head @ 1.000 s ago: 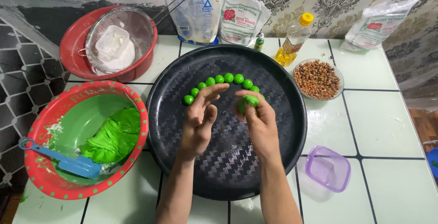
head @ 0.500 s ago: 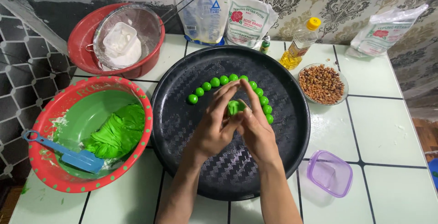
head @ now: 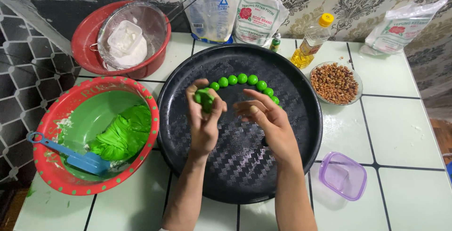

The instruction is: Shaping green dough into small balls and arranging them in a circle on a tray

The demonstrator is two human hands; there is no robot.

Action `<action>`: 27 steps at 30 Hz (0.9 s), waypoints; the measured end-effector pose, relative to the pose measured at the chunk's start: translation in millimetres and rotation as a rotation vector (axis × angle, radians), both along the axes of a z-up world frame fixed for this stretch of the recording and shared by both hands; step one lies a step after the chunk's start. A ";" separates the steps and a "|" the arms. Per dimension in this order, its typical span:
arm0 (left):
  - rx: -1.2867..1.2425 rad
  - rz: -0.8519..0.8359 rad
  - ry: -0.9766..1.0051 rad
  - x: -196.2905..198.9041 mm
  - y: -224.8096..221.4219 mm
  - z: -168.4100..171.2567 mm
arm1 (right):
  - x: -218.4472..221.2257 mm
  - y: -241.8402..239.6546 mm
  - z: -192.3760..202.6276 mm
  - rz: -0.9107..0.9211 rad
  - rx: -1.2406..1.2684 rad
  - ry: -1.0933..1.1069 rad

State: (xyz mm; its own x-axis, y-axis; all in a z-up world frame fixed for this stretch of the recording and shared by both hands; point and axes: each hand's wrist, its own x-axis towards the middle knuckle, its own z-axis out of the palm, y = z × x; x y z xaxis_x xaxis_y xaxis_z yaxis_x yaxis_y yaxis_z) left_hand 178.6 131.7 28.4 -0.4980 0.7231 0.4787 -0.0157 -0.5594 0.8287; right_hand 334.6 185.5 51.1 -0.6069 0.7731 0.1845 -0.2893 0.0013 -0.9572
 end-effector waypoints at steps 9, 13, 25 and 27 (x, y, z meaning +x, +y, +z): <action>0.069 0.093 -0.004 9.2 9.2 -22.7 | -13.4 2.5 -12.3 0.036 0.008 -0.105; -0.021 -0.076 0.133 -3.7 7.3 -27.2 | -14.5 5.0 -15.6 -0.014 0.003 -0.098; -0.173 -0.008 0.658 19.5 0.3 15.7 | -11.5 21.5 -59.4 0.082 0.030 -0.045; -0.171 0.022 0.548 25.9 4.4 9.4 | -16.2 5.1 -24.5 -0.070 -0.020 -0.139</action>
State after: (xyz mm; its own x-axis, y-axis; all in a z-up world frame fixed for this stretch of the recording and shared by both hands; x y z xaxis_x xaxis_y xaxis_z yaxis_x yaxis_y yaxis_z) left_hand 204.5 136.1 37.8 -0.2258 0.8055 0.5479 0.4519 -0.4116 0.7914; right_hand 318.3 190.7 26.6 -0.5700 0.8170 0.0869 -0.1543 -0.0026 -0.9880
